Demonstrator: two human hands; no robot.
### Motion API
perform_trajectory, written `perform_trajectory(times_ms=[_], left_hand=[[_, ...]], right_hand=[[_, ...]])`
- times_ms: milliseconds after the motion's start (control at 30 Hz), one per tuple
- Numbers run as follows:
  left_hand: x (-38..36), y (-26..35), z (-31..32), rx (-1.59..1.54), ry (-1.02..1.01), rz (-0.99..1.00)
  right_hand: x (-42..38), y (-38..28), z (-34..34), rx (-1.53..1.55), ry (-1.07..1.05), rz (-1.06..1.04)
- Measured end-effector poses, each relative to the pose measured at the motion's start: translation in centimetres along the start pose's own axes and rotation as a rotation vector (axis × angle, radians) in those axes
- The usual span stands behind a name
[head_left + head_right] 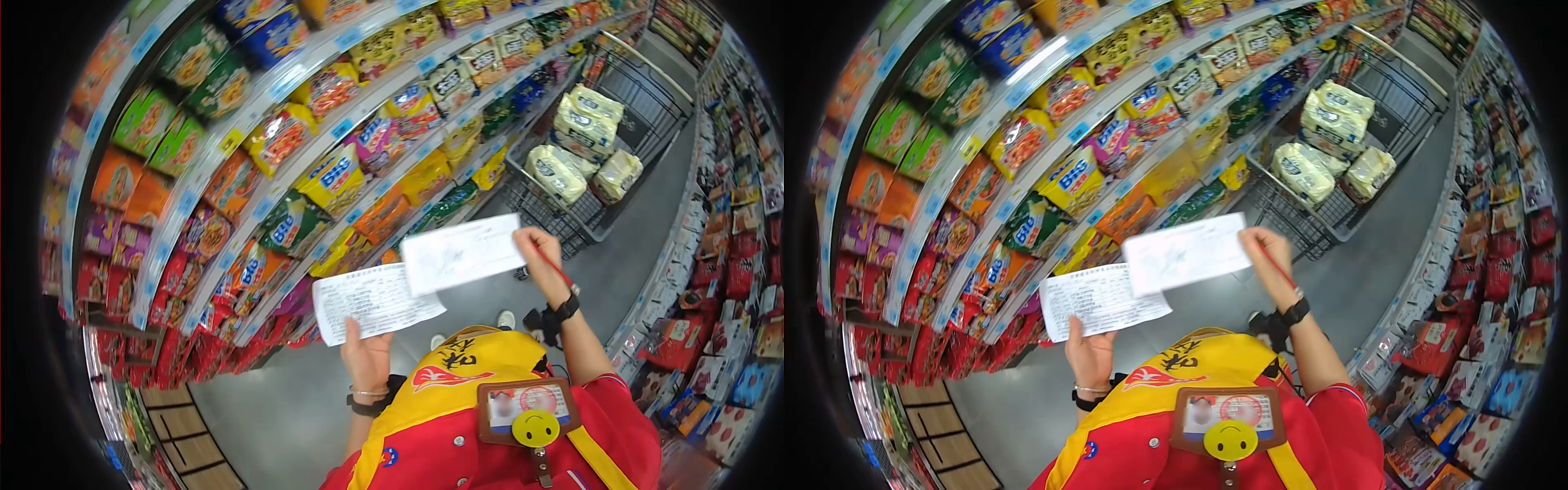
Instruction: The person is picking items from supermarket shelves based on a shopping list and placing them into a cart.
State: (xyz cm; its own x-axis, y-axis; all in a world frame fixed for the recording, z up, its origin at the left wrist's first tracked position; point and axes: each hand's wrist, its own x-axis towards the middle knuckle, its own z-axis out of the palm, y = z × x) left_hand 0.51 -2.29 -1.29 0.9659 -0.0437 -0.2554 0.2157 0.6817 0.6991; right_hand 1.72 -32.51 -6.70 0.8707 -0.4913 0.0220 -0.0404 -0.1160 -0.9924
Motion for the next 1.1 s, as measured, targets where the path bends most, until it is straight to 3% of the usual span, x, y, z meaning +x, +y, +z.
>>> perform_trajectory(times_ms=[100, 167, 333, 567, 700, 767, 833, 867, 933, 967, 1033, 1100], left_hand=[[0.1, 0.1, -0.1, -0.002, 0.019, 0.043], [0.3, 0.0, -0.1, 0.009, 0.035, 0.082], [0.0, -1.0, 0.6, 0.044, 0.103, 0.134], [-0.4, -4.4, 4.6, 0.038, 0.113, 0.133], [-1.1, -6.0, 7.5, 0.024, 0.094, 0.121], [-1.5, -6.4, 8.4, 0.048, 0.092, 0.115], [-1.9, -6.4, 9.2, 0.049, 0.069, 0.094], [-1.9, -6.4, 9.6, 0.050, 0.056, 0.087], [-1.8, -6.4, 10.3, 0.054, 0.054, 0.057], [-1.8, -6.3, 10.7, 0.056, 0.056, 0.051], [-1.5, -6.3, 10.8, -0.022, 0.030, 0.039], [-1.2, -6.2, 10.9, -0.065, -0.007, 0.026]], right_hand=[[4.6, 6.0, -6.9, -0.004, 0.321, -0.136], [6.3, 6.4, -12.3, -0.082, 0.512, 0.068], [10.0, 11.3, -20.7, -0.303, 0.712, 0.094], [17.4, 17.0, -23.0, -0.475, 0.538, 0.311], [22.4, 20.7, -23.2, -0.521, 0.543, 0.257], [24.0, 21.1, -23.2, -0.510, 0.474, 0.326], [25.7, 23.5, -23.0, -0.287, 0.467, 0.336], [25.9, 23.2, -23.3, -0.571, 0.298, 0.382], [25.8, 23.3, -21.3, -0.415, 0.362, 0.288], [27.2, 27.3, -21.7, -0.097, 0.218, 0.255], [23.3, 18.9, -16.5, 0.106, 0.094, 0.169], [18.8, 9.5, -12.0, 0.148, -0.202, 0.111]])
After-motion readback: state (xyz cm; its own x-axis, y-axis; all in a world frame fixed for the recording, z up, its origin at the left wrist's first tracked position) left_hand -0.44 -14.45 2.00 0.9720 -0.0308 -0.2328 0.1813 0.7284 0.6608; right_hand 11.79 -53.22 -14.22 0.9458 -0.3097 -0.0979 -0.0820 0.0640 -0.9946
